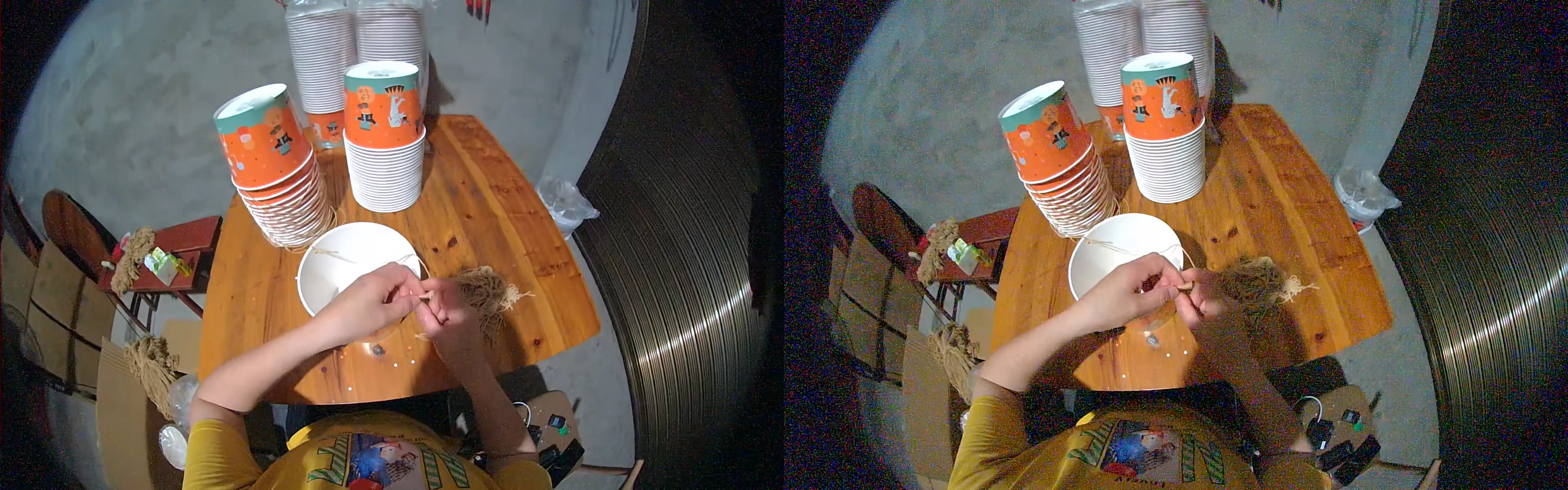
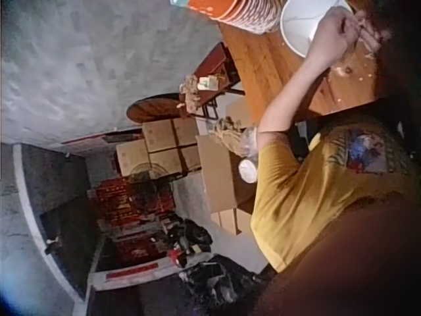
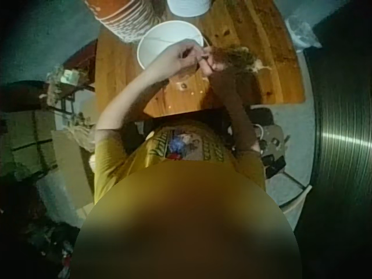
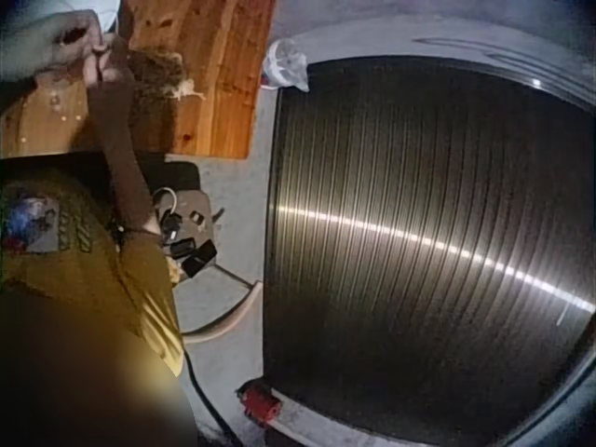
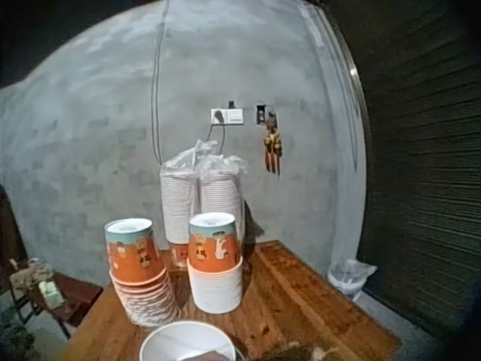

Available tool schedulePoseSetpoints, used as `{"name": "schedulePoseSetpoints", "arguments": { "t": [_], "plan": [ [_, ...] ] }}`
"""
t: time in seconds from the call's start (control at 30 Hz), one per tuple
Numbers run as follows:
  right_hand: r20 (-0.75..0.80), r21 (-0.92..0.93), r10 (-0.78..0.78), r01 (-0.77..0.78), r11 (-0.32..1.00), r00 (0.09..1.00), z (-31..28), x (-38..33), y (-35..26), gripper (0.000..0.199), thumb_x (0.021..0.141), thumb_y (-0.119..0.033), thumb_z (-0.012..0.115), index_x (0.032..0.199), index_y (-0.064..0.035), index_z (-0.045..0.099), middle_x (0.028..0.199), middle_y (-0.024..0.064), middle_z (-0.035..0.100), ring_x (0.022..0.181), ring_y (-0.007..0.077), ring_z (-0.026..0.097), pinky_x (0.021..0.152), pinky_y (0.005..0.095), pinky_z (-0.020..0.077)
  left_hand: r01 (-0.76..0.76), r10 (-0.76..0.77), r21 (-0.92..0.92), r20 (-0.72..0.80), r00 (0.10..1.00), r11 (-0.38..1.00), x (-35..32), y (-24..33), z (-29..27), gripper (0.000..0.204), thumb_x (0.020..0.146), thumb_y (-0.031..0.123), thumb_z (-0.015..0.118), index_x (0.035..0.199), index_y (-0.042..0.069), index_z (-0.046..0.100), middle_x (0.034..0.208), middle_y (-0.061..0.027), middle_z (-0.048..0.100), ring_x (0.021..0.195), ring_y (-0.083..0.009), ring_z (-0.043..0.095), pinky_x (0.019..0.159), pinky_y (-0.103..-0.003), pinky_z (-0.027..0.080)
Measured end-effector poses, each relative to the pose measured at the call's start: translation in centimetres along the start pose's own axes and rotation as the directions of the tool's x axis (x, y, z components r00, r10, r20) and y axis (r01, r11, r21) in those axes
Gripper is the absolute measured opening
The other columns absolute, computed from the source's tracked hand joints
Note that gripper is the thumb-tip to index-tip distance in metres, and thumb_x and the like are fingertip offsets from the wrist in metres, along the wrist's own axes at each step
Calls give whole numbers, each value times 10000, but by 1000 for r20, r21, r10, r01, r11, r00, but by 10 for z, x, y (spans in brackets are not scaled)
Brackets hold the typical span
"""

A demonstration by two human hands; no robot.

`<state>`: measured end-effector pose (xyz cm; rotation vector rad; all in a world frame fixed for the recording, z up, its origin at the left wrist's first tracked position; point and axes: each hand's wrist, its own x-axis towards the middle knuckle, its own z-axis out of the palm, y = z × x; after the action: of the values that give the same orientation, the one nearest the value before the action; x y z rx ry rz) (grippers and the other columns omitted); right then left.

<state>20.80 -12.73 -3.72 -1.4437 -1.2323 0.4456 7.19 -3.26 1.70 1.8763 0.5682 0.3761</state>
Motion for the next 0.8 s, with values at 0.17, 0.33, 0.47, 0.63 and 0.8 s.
{"name": "schedulePoseSetpoints", "arguments": {
  "t": [0.17,0.33,0.47,0.63,0.8],
  "plan": [
    [12,-109,33,-32,994,999,-5,-1,-8,276,810,-72,646,1054,-97,520,625,-27,449,540,58,414,500,239,371,-153,163,157,-54,985,976,-1,-10,-2,135,910,155,553,918,21,564,777,-24,544,730,-123,517,678,-287,449],
    [231,-390,-58,147,909,971,-35,-7,-21,167,838,-178,627,934,-52,576,746,71,591,622,158,543,577,305,438,-52,49,-117,-32,998,992,6,-11,-6,110,903,147,553,904,36,561,804,-11,578,723,-99,513,665,-243,433],
    [233,-229,36,19,973,972,-38,7,-35,156,837,-172,630,867,-23,596,741,77,583,637,156,550,593,298,443,69,-37,-405,86,996,912,10,-11,-4,56,882,98,541,849,52,541,774,10,558,690,-42,483,601,-184,383],
    [400,-66,16,11,998,917,-42,40,-36,148,878,-153,601,868,-6,591,708,19,560,618,86,510,564,255,428,38,1,-321,122,993,946,18,-20,0,77,848,85,581,795,47,541,710,48,508,658,-33,451,587,-191,375],
    [450,277,63,-207,938,891,-36,56,-32,114,899,-148,573,928,-37,584,705,-22,540,602,47,486,533,203,398,106,-67,-305,136,988,946,17,-12,1,95,851,103,591,779,53,556,705,49,507,660,-35,449,597,-199,385]
  ]
}}
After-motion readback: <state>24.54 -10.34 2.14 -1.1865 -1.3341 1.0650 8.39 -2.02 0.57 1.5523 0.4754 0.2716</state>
